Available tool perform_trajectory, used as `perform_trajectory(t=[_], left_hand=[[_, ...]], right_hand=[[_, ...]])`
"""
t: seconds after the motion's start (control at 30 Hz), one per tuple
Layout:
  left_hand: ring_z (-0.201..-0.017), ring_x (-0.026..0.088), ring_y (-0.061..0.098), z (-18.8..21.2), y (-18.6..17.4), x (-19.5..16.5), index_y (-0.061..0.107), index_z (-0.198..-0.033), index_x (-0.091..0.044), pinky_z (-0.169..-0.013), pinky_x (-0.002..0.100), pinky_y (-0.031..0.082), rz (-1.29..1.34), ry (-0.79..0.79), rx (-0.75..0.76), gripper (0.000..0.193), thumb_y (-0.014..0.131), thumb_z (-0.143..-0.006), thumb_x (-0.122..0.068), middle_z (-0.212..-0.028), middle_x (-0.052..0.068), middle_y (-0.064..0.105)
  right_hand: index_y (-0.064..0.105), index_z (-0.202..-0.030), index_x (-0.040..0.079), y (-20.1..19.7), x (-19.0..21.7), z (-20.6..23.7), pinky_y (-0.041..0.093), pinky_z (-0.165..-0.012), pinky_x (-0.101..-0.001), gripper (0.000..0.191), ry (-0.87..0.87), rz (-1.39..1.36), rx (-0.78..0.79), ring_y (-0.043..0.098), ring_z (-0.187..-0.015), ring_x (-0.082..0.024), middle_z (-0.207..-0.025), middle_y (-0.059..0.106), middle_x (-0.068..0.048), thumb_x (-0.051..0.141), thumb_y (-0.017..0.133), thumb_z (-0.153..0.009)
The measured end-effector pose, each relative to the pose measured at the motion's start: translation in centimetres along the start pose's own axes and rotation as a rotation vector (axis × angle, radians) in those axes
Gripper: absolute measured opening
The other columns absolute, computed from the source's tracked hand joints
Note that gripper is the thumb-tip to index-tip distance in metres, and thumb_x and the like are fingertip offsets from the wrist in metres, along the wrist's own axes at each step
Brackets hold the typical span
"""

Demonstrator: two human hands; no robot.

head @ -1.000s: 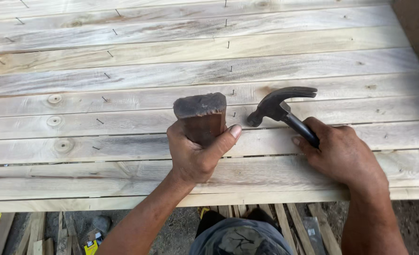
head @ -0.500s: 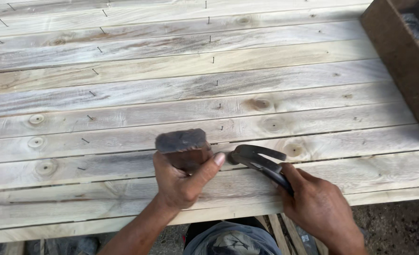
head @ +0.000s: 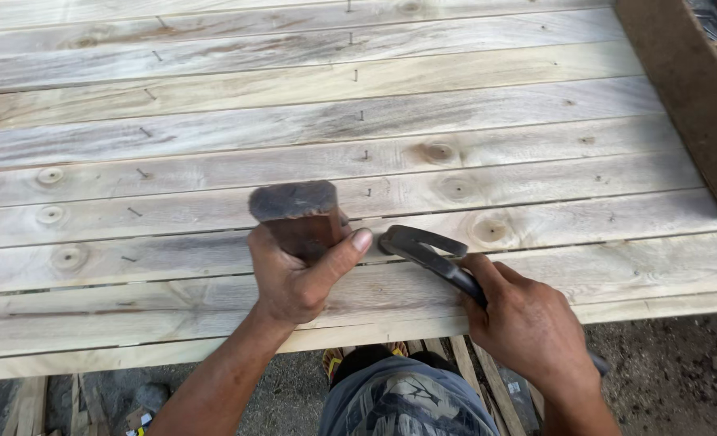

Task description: The person holds a rectangular wooden block in one hand and a claw hammer in the other, repeatedly striking the end of the block to drive nails into it. They take nails from a compartmentalized wooden box on the workbench, reposition the block between strikes, and briefly walk around the workshop while holding the block and hammer before resuming hammering.

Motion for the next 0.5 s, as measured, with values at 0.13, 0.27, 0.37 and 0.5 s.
perform_trajectory(t=[0.13,0.27,0.37,0.5], left_hand=[[-0.051,0.008,0.061,-0.2,-0.6,-0.1,0.064,-0.073,-0.011,-0.047,0.026,0.049,0.036,-0.021,0.0,0.02,0.076,-0.088,-0.016,-0.059,-0.002,0.063],[-0.047,0.006,0.05,-0.2,-1.0,-0.1,0.059,-0.065,-0.013,-0.046,0.026,0.038,0.024,-0.045,0.015,0.03,0.076,-0.09,-0.013,-0.053,-0.004,0.055],[-0.049,0.005,0.05,-0.1,-1.1,0.1,0.059,-0.065,-0.013,-0.047,0.026,0.037,0.091,-0.034,0.01,0.031,0.076,-0.092,-0.011,-0.054,-0.004,0.055],[-0.05,0.005,0.049,0.2,-1.3,0.4,0.059,-0.067,-0.012,-0.048,0.026,0.036,0.109,-0.067,0.012,0.03,0.076,-0.092,-0.01,-0.056,-0.004,0.055]], right_hand=[[0.057,-0.137,0.019,0.0,-0.1,-0.4,0.061,-0.05,-0.0433,0.056,0.087,-0.006,0.034,0.073,-0.051,-0.026,-0.068,0.075,-0.009,0.028,0.074,-0.085],[0.056,-0.14,0.02,0.2,0.0,-0.7,0.064,-0.051,-0.0386,0.057,0.11,0.04,0.075,0.074,-0.051,-0.024,-0.068,0.074,-0.009,0.03,0.073,-0.087],[0.056,-0.139,0.021,0.5,-0.2,-0.8,0.064,-0.052,-0.0396,0.057,0.135,0.038,0.068,0.075,-0.052,-0.023,-0.068,0.075,-0.008,0.03,0.074,-0.086],[0.058,-0.136,0.018,0.5,0.2,-0.7,0.062,-0.049,-0.0412,0.056,0.072,0.038,-0.004,0.073,-0.05,-0.025,-0.07,0.074,-0.009,0.028,0.076,-0.084]])
Point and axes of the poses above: each hand's wrist, its own z-axis away from the middle knuckle, its own y-axis out of the palm, x = y × z, the point moved 5 cm from there along -z, towards the middle knuckle
